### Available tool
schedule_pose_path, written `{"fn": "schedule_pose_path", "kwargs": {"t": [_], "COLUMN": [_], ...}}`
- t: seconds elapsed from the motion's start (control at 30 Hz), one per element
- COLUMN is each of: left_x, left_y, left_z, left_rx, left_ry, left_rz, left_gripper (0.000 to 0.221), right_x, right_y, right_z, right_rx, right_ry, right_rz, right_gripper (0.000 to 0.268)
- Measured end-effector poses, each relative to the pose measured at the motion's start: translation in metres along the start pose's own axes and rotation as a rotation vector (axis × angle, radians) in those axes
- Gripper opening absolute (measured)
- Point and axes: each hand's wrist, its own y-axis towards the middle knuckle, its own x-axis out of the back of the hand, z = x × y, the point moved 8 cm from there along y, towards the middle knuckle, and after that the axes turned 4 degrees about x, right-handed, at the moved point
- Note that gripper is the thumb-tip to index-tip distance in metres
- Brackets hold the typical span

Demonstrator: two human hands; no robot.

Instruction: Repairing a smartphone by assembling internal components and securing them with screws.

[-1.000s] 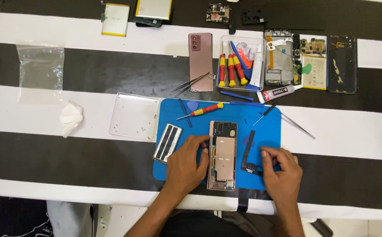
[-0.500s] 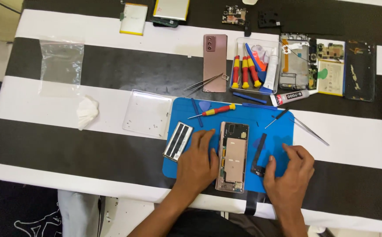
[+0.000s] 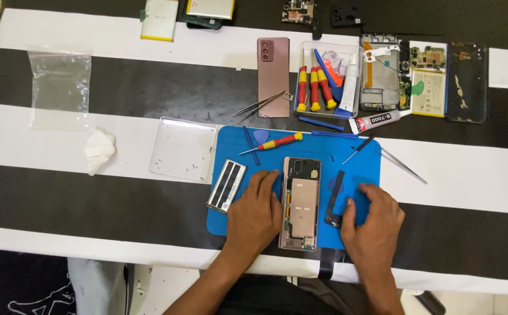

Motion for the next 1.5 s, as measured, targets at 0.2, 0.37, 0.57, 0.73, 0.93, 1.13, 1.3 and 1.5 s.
{"fn": "schedule_pose_path", "kwargs": {"t": [0.2, 0.37, 0.57, 0.73, 0.93, 1.13, 1.3, 1.5], "left_x": [-0.002, -0.004, -0.001, 0.001, 0.0, 0.0, 0.001, 0.001], "left_y": [0.004, 0.003, 0.005, 0.005, 0.006, 0.005, 0.005, 0.005], "left_z": [0.003, 0.006, 0.005, 0.005, 0.007, 0.008, 0.009, 0.009], "left_rx": [0.029, 0.077, 0.099, 0.085, 0.106, 0.105, 0.095, 0.111], "left_ry": [-0.041, -0.053, -0.093, -0.101, -0.119, -0.139, -0.141, -0.156], "left_rz": [0.047, 0.089, 0.108, 0.074, 0.111, 0.102, 0.097, 0.118], "left_gripper": [0.04, 0.041, 0.04, 0.039, 0.04, 0.039, 0.04, 0.04], "right_x": [0.003, 0.005, 0.014, 0.021, 0.003, 0.001, -0.003, 0.003], "right_y": [0.003, 0.0, 0.001, -0.009, -0.035, -0.038, -0.035, -0.033], "right_z": [0.005, 0.007, 0.004, 0.018, 0.005, -0.001, -0.003, 0.0], "right_rx": [0.078, 0.11, 0.082, 0.123, 0.117, 0.14, 0.136, 0.15], "right_ry": [-0.021, -0.009, 0.051, 0.14, 0.093, 0.141, 0.137, 0.212], "right_rz": [-0.023, -0.041, -0.016, 0.069, 0.242, 0.238, 0.3, 0.325], "right_gripper": [0.012, 0.011, 0.011, 0.011, 0.033, 0.042, 0.043, 0.043]}}
